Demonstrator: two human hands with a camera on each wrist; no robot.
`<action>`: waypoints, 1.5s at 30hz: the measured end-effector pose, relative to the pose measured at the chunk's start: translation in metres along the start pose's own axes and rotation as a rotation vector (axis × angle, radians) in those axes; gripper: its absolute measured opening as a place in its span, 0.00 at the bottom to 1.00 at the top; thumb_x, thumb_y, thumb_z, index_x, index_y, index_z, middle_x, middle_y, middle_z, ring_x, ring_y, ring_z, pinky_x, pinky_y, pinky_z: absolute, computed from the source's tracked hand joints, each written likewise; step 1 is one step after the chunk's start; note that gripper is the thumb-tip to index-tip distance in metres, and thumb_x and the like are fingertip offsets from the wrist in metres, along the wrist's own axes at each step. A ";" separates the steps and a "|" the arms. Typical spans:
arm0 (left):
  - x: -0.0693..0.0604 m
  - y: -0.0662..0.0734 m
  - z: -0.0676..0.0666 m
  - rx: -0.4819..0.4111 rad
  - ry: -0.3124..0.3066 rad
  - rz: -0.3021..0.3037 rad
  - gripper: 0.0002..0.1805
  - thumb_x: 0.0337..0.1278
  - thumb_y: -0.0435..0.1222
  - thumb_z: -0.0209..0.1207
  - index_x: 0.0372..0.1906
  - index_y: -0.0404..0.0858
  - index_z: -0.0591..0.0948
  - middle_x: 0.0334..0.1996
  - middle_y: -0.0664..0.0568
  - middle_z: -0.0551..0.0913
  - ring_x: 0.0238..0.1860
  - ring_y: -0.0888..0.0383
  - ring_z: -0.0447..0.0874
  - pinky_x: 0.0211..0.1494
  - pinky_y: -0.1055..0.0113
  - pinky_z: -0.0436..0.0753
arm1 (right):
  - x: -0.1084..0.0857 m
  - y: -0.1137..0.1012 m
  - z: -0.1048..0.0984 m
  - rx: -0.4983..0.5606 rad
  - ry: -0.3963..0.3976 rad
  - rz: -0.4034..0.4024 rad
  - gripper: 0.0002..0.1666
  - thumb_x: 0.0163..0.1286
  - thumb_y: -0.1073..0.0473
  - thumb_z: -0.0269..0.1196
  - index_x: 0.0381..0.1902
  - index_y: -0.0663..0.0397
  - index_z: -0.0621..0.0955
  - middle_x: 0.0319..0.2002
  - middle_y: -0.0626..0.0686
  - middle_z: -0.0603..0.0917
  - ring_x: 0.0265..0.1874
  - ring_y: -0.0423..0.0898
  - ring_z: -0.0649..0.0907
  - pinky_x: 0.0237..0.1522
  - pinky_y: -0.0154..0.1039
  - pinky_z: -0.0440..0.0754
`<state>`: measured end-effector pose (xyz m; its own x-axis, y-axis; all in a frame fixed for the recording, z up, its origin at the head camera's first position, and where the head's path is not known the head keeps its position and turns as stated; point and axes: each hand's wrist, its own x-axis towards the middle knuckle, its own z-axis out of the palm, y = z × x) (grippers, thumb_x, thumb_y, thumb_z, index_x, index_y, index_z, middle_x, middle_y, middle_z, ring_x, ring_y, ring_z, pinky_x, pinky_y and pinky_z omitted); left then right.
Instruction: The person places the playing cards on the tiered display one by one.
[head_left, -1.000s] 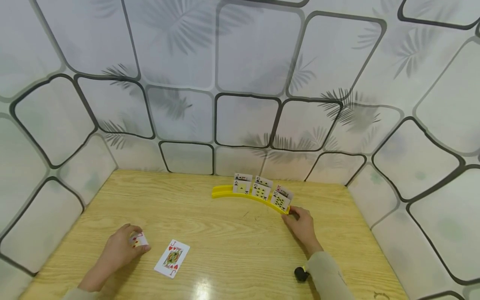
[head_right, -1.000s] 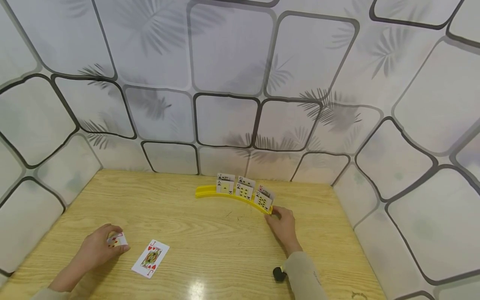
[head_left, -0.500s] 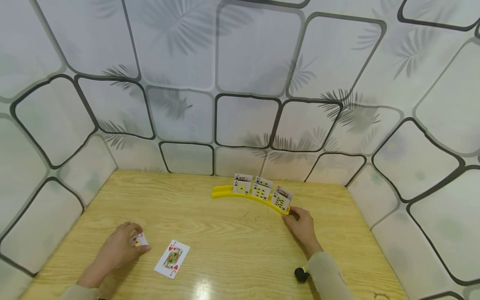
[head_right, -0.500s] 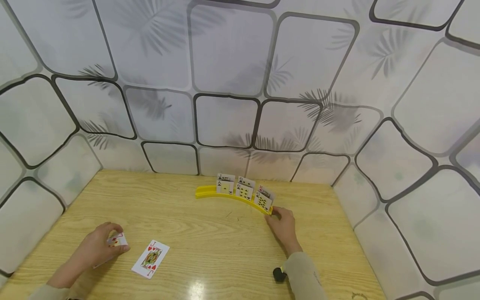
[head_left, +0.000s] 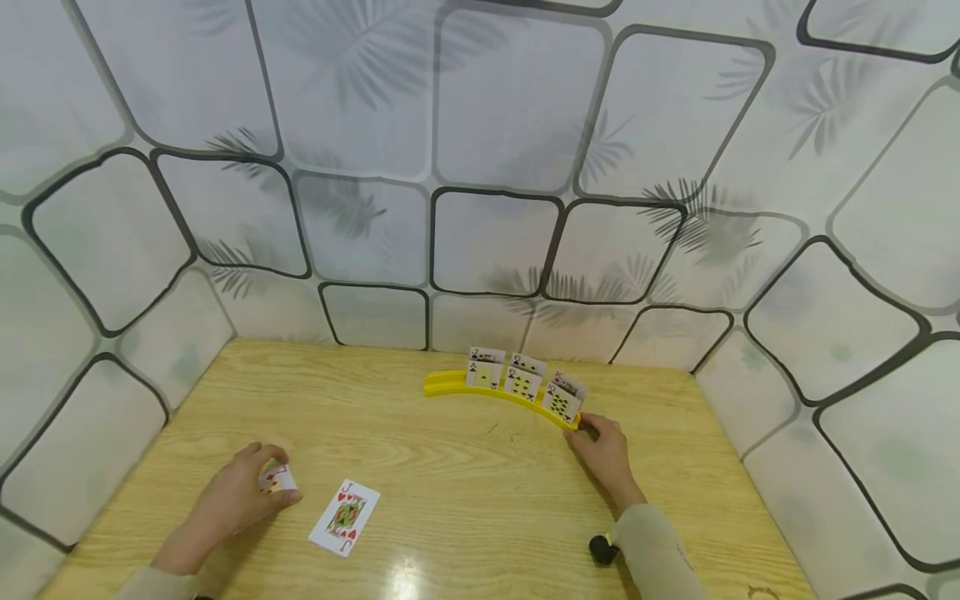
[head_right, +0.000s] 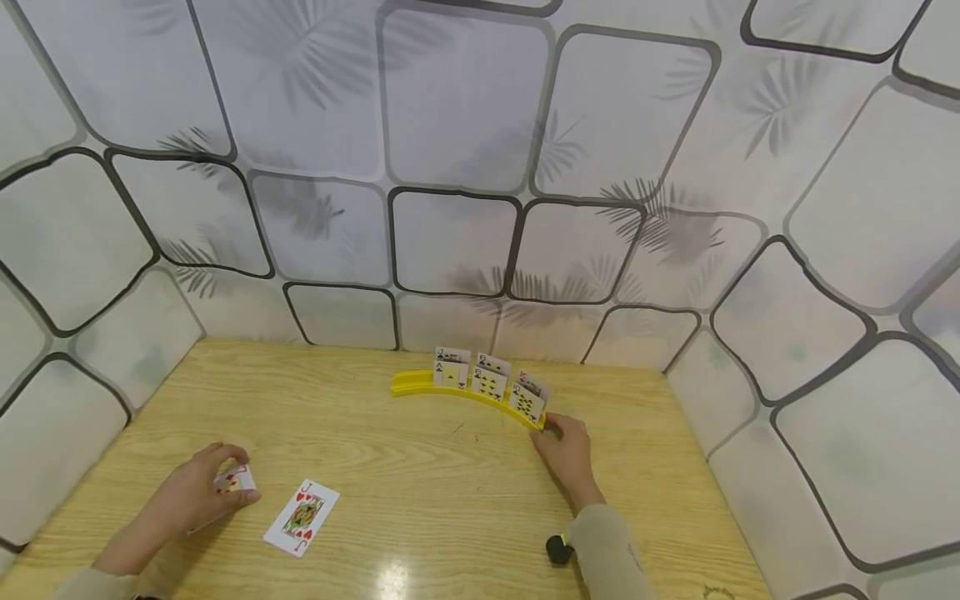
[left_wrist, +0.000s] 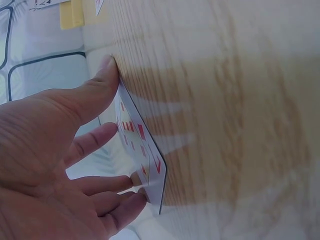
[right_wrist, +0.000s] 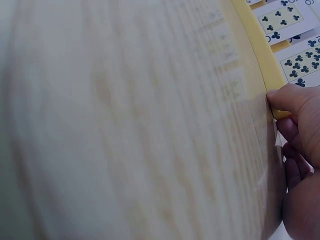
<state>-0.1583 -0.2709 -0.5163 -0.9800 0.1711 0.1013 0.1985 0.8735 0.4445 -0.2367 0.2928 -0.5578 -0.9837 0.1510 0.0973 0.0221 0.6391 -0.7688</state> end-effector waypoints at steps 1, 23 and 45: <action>0.000 0.000 0.000 0.001 -0.006 -0.004 0.32 0.44 0.50 0.81 0.50 0.36 0.82 0.49 0.35 0.82 0.40 0.47 0.83 0.40 0.43 0.86 | 0.000 0.000 0.000 -0.001 0.001 0.000 0.29 0.71 0.56 0.72 0.64 0.66 0.81 0.59 0.65 0.83 0.67 0.61 0.74 0.74 0.63 0.68; 0.000 0.012 -0.003 -0.220 0.049 -0.005 0.15 0.62 0.24 0.66 0.48 0.29 0.73 0.35 0.34 0.89 0.17 0.67 0.73 0.20 0.72 0.74 | -0.001 0.003 0.000 0.020 -0.008 -0.007 0.28 0.70 0.57 0.72 0.64 0.66 0.81 0.60 0.65 0.83 0.67 0.62 0.74 0.74 0.64 0.68; 0.050 0.049 -0.033 -0.252 0.190 0.053 0.07 0.72 0.32 0.64 0.47 0.32 0.86 0.40 0.39 0.91 0.41 0.41 0.93 0.44 0.49 0.91 | 0.001 0.002 -0.001 0.004 -0.009 -0.024 0.28 0.70 0.57 0.72 0.63 0.66 0.82 0.59 0.65 0.84 0.67 0.62 0.74 0.74 0.64 0.67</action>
<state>-0.1970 -0.2342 -0.4599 -0.9531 0.1048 0.2839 0.2694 0.7212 0.6382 -0.2374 0.2945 -0.5584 -0.9855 0.1293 0.1099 -0.0018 0.6395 -0.7687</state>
